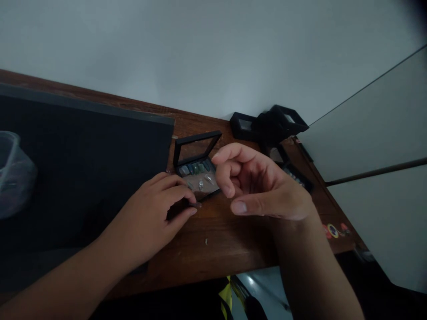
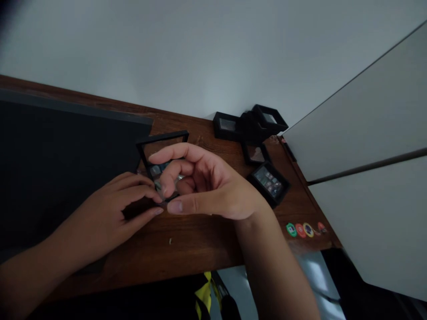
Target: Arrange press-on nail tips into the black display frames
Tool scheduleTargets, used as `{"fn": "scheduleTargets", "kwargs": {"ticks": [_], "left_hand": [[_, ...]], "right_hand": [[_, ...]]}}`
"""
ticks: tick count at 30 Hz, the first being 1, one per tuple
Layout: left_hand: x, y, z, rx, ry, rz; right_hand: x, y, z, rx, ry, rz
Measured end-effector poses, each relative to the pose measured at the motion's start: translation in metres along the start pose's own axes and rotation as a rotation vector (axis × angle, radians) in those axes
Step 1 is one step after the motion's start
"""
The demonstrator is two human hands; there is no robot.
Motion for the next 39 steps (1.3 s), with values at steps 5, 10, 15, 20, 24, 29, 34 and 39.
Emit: {"fn": "scheduleTargets", "kwargs": {"ticks": [5,10,15,20,24,29,34,39], "left_hand": [[-0.001,0.000,0.000,0.003,0.006,-0.003],[-0.001,-0.002,0.000,0.006,-0.010,-0.015],[0.001,-0.002,0.000,0.011,0.002,-0.015],[0.005,0.001,-0.002,0.017,0.044,-0.015],[0.009,0.001,-0.002,0.026,0.059,-0.011],[0.010,0.001,-0.002,0.013,0.042,-0.006],[0.008,0.001,-0.002,0.021,0.021,-0.012],[0.009,0.000,-0.002,0.012,0.036,-0.014]], "right_hand": [[-0.002,-0.003,0.000,-0.004,-0.016,-0.050],[-0.009,-0.004,-0.009,0.136,-0.377,-0.501],[-0.008,0.002,-0.012,0.206,-0.543,-0.804],[-0.006,0.012,-0.001,0.036,-0.288,-0.970],[-0.014,0.014,0.003,0.012,-0.272,-1.061],[-0.015,0.011,0.006,-0.053,-0.318,-1.186],[-0.018,0.003,0.007,-0.012,-0.311,-1.206],[-0.022,0.001,0.010,-0.014,-0.267,-1.252]]}}
Point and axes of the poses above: each hand's wrist, its own z-axis towards the middle knuckle, its own y-axis out of the back of the hand, x = y × z, the point moved 4 cm from there along z, towards the middle knuckle, and after that the axes turned 8 degrees about z, right-handed, at the moved point
